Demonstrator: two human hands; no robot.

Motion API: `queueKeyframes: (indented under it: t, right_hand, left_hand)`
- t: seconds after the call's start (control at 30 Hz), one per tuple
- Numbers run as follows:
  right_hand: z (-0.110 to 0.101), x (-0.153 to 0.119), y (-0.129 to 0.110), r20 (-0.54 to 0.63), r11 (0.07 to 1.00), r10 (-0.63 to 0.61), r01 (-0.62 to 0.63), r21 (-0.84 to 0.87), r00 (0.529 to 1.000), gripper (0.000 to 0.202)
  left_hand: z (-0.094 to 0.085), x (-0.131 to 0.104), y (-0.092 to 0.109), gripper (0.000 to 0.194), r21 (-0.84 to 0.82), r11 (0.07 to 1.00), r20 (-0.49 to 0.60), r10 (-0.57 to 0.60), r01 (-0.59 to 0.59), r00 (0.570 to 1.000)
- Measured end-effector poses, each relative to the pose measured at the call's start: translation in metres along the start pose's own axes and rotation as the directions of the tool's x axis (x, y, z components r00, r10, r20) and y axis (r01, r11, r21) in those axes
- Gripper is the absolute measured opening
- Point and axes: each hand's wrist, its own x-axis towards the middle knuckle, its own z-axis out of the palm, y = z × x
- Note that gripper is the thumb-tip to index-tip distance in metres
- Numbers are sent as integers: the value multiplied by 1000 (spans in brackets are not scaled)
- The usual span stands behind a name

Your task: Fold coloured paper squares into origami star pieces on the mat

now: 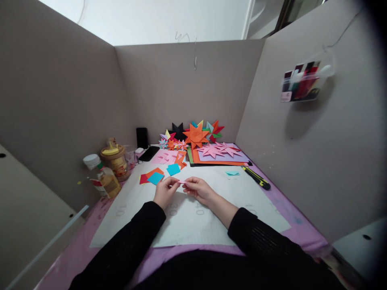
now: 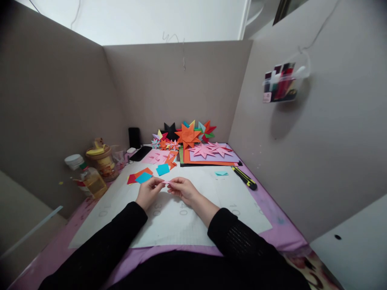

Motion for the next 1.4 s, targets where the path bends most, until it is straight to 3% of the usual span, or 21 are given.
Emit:
queueKeyframes:
  t: [0.17, 0.43, 0.7, 0.97, 1.2, 1.4]
  right_hand:
    - [1, 1, 2, -32, 950, -199, 185, -252, 979, 21]
    - [-4, -2, -8, 51, 696, -457, 393, -600, 888, 12]
    - [-2, -4, -6, 97, 646, -461, 409, -645, 882, 11]
    - [0, -7, -7, 93, 580, -531, 442, -684, 842, 9]
    - [4, -9, -8, 164, 464, -552, 465, -754, 817, 9]
    - [6, -12, -9, 226, 397, -588, 520, -756, 777, 10]
  left_hand:
    - [1, -1, -2, 18, 45, 999, 31, 11, -12, 999]
    - [0, 0, 0, 28, -70, 992, 216, -83, 101, 973]
    - [0, 2, 10, 29, -187, 947, 243, -213, 262, 946]
    - [0, 1, 7, 36, -385, 813, 379, -293, 437, 878]
    - [-1, 2, 5, 31, -455, 695, 394, -404, 556, 826]
    - [0, 2, 4, 31, -426, 719, 364, -419, 549, 832]
